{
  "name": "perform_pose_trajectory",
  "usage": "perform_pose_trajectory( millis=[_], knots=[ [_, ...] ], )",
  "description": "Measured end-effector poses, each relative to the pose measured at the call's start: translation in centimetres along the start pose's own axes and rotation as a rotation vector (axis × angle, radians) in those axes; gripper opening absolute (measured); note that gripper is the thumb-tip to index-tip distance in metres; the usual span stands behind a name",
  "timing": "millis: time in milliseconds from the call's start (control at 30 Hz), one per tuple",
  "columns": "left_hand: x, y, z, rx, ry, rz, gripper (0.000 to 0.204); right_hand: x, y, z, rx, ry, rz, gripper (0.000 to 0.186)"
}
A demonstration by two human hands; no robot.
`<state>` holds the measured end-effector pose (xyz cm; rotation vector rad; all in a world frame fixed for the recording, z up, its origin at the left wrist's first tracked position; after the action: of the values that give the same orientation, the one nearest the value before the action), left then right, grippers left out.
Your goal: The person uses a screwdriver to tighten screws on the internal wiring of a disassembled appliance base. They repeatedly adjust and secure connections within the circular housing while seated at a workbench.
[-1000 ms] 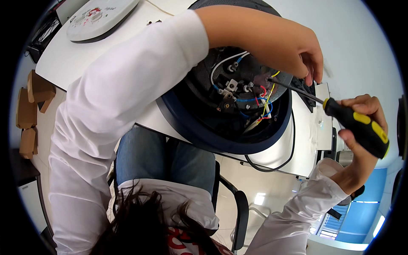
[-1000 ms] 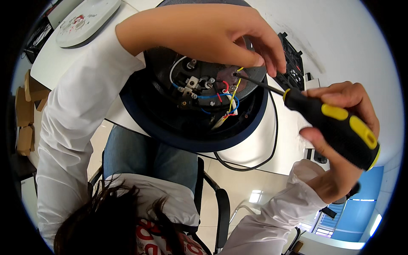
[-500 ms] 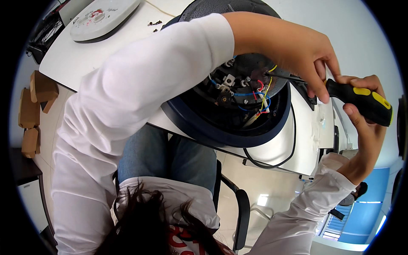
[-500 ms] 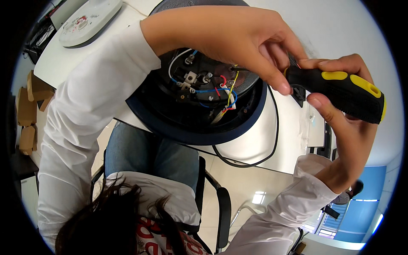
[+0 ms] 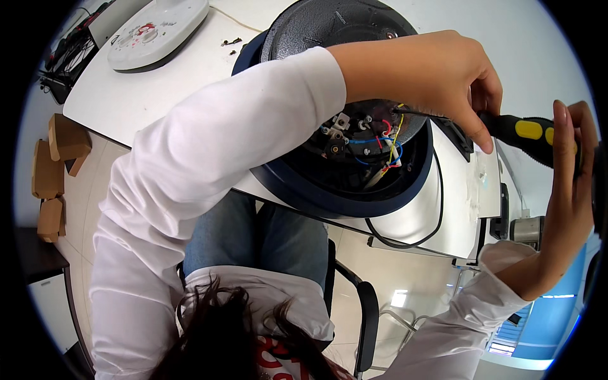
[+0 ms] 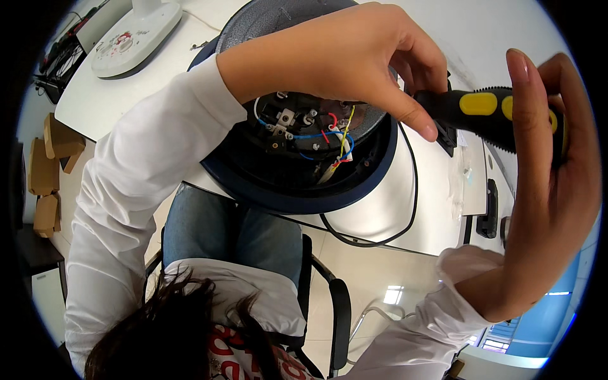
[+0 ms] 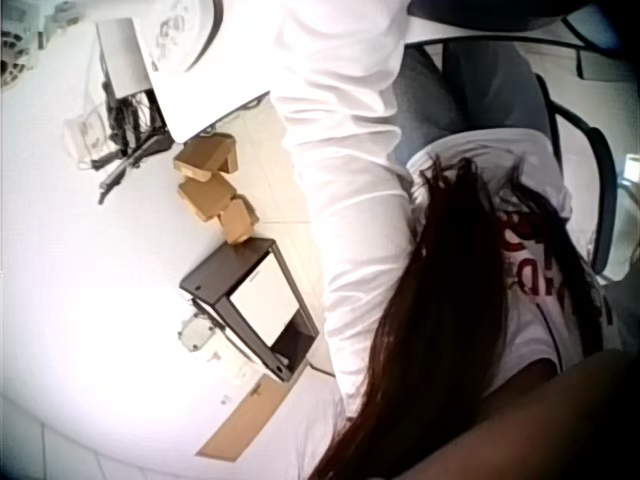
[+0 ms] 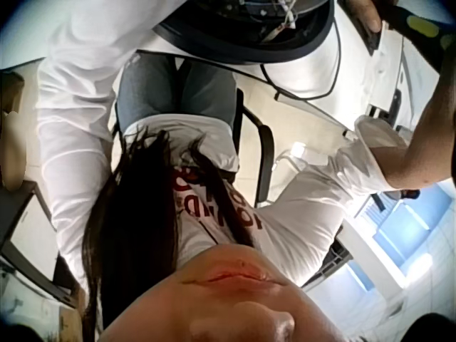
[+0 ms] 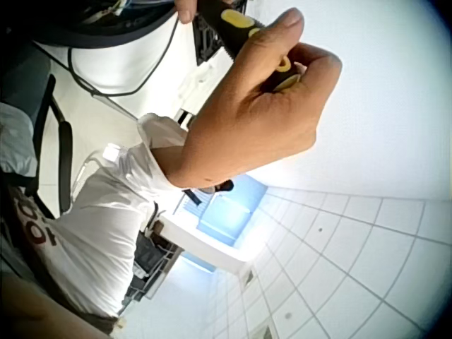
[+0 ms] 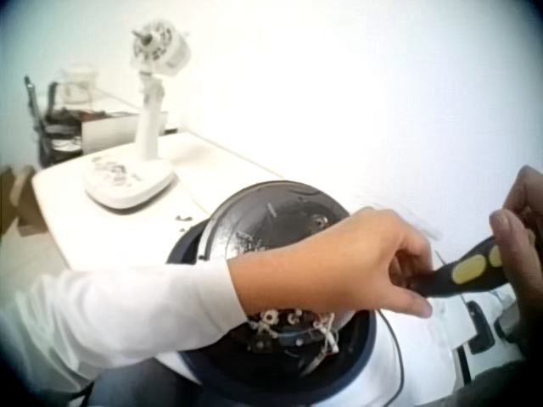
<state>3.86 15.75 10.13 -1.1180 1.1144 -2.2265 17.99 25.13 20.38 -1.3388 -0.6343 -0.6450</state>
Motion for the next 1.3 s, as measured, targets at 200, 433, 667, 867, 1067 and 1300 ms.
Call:
perform_pose_trajectory(
  millis=[200,433,667,867,1067,1300],
  knots=[
    [1.0,-1.3,0.8,-0.070,0.000,-0.055,0.051,1.6,-0.5,2.1,-0.146,0.071,-0.053,0.027],
    [1.7,-2.0,1.7,-0.096,0.067,-0.057,0.050,2.6,-0.3,4.4,-0.350,0.173,-0.130,0.031],
    [1.5,-2.1,1.5,-0.207,-0.169,0.136,0.054,1.4,0.8,6.8,-0.182,0.057,0.138,0.036],
    [0.2,-2.4,1.5,-0.135,-0.098,0.040,0.056,3.1,0.3,3.6,0.288,0.309,-0.152,0.022],
    [1.4,-2.8,1.8,-0.108,0.014,-0.072,0.053,3.3,-1.1,-0.4,0.348,0.055,-0.339,0.030],
    [-0.3,-2.7,2.0,-0.210,-0.279,0.196,0.056,2.6,0.2,5.2,-0.235,0.276,-0.140,0.034]
  ],
)
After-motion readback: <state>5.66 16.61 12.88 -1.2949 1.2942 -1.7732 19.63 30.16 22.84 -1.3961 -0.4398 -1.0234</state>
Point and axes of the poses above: each hand's wrist, its own y-axis away from the middle knuckle, its own x-axis out of the back of the hand, z = x × y, the point moved 2 cm from there along -y, towards the middle knuckle, and after that the axes turned 13 degrees about -x, right-handed, at the moved point
